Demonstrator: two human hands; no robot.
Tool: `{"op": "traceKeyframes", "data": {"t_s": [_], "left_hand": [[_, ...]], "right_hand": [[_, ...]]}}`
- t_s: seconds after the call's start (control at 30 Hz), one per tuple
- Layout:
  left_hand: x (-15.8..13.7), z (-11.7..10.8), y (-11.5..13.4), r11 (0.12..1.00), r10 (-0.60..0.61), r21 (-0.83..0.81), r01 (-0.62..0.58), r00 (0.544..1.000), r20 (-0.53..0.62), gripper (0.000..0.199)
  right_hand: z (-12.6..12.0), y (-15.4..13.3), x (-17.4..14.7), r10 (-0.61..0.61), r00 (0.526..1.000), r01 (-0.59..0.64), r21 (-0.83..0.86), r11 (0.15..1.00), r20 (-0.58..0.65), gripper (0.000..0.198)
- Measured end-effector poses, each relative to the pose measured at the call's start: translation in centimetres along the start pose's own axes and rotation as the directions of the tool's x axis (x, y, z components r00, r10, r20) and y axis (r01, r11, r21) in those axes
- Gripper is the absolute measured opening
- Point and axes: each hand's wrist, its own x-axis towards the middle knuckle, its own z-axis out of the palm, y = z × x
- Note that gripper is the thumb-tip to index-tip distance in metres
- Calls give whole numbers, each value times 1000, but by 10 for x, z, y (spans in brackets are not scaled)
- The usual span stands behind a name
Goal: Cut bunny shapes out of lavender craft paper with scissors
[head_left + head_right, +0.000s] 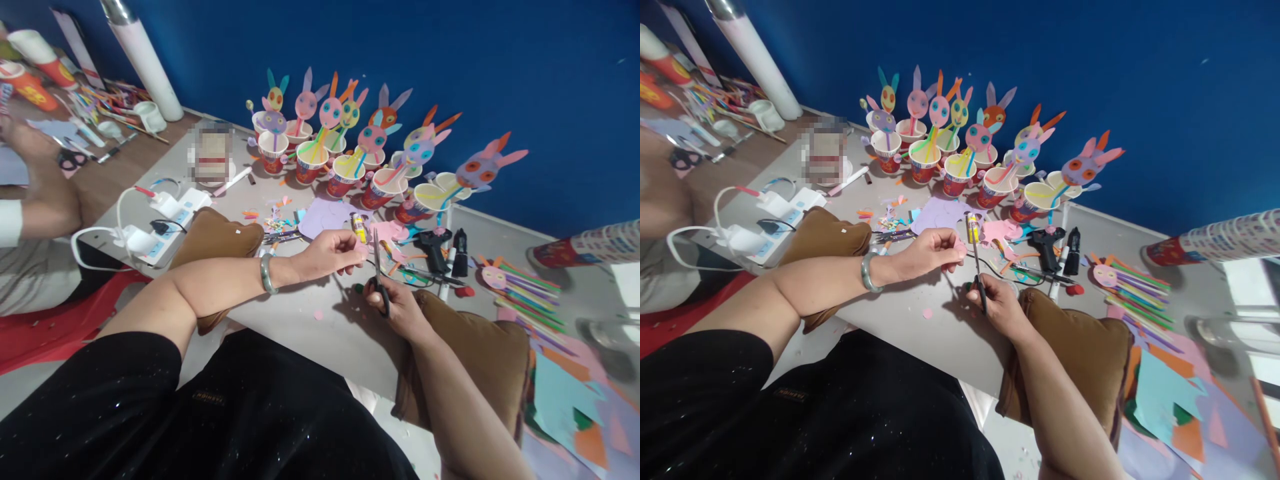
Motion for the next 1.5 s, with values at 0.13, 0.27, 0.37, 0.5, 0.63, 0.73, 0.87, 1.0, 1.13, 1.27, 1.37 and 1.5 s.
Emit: {"op": "traceKeyframes", "data": {"t_s": [0.13,0.27,0.37,0.5,0.63,0.73,0.87,1.0,1.13,1.27,1.37,1.5], "left_hand": [[0,0,-1,1000,-8,-7,8,1000,8,17],[1,0,-1,1000,-30,5,30,1000,-9,15],[1,0,-1,1000,-27,12,27,1000,-16,14],[1,0,0,1000,-20,19,20,1000,-12,13],[1,1,1,1000,-22,20,22,1000,-19,15],[1,1,2,1000,-20,17,20,1000,-10,15],[0,0,2,1000,-9,22,9,1000,-2,14],[0,0,2,1000,1,29,-1,1000,7,14],[0,-1,1,999,-1,40,0,1000,13,12],[0,0,-1,998,-5,57,4,1000,21,11],[0,0,-1,998,-2,64,0,1000,29,10],[0,0,-1,998,0,71,-2,999,36,10]], "right_hand": [[0,-1,1,-49,994,45,-33,998,-100,58],[1,-3,2,-70,990,70,0,998,-122,58],[2,-5,1,-59,997,61,39,997,-49,57],[2,-7,1,-41,999,42,29,999,-11,57],[1,-5,1,-23,1000,23,12,1000,3,55],[1,-3,0,8,1000,-8,9,1000,26,51],[1,-4,0,19,999,-18,-17,1000,43,48],[1,-7,0,31,998,-30,-29,999,58,47],[1,-8,-1,46,997,-45,-23,999,65,48],[0,-7,-1,36,997,-33,-43,999,65,47],[0,-6,-1,27,997,-24,-43,999,72,47],[1,-5,0,32,997,-29,-36,999,70,48]]}}
